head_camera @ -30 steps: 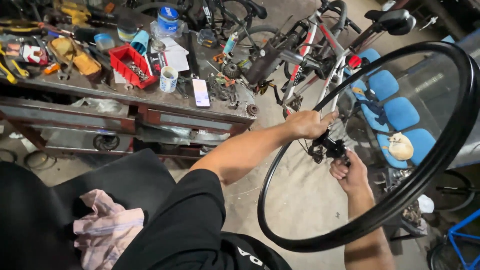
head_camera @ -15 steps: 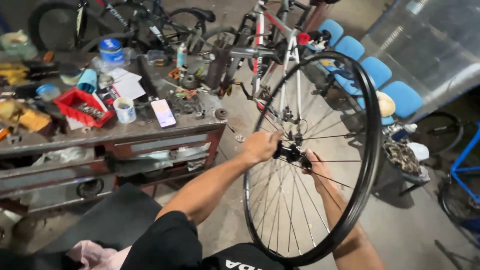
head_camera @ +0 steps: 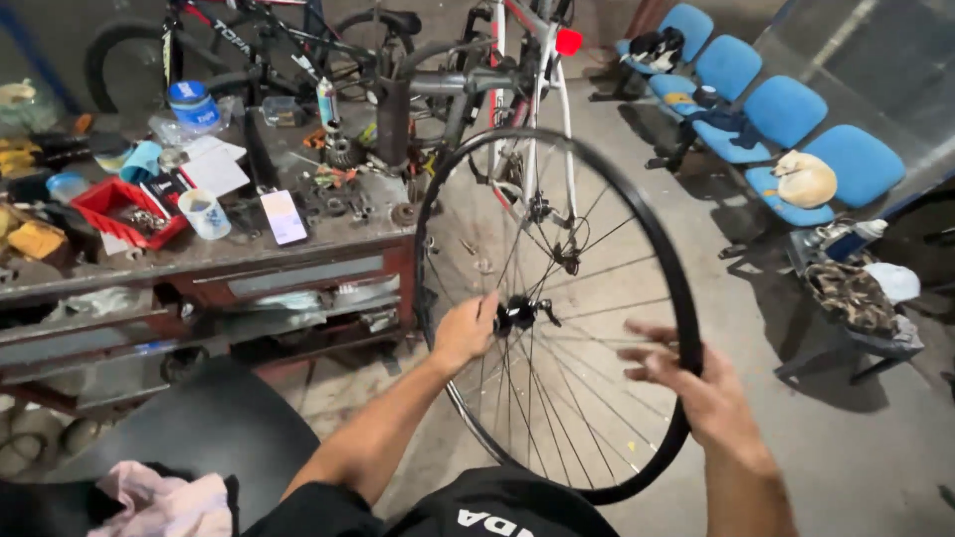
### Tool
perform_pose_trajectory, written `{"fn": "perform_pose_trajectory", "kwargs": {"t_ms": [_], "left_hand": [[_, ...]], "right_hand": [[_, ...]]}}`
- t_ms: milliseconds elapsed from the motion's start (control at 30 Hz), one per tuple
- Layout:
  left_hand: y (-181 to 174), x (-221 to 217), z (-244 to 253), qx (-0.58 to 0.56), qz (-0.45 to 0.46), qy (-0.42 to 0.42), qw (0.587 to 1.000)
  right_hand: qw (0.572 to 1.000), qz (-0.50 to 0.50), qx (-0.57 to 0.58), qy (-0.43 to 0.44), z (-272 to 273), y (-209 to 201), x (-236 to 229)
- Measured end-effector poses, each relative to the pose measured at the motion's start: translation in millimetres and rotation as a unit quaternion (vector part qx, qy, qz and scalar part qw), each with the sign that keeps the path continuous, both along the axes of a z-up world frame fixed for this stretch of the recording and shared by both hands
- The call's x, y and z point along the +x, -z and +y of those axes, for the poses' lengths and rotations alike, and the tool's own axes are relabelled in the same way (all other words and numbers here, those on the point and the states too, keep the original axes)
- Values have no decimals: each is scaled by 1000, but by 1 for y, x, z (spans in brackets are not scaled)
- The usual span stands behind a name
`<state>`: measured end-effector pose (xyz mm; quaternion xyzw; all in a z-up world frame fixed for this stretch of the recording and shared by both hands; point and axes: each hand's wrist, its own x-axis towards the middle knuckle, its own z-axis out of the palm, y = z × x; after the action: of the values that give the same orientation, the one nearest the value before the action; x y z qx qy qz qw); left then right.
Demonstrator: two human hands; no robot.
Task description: The person installs a bicycle tire onto a wheel rim by hand. They repeatedly press the tire bead into the rim, rotate the wheel to check the fit, and adjust the tire position to ensure it is seated correctly.
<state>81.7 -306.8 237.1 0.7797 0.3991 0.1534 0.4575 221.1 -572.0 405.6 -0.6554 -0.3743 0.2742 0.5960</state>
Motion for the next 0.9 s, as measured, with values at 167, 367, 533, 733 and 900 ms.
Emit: {"fn": "perform_pose_trajectory", "kwargs": {"t_ms": [167,367,533,733,900], "left_hand": [[42,-1,-64,-118,2,-10,993],[137,-9,-101,-171,65,6,983],[166,-19,-67,-90,214,66,970],[175,-17,21,-115,193,42,974],[120,-20,138,-111,183,-35,976]], "right_hand": [[991,4,-26,-132,-27,53,63],[968,81,-68,-227,-30,119,101],[959,81,-128,-242,-7,158,95],[943,40,-296,-146,53,145,83],[936,12,-342,-88,122,168,93]]}}
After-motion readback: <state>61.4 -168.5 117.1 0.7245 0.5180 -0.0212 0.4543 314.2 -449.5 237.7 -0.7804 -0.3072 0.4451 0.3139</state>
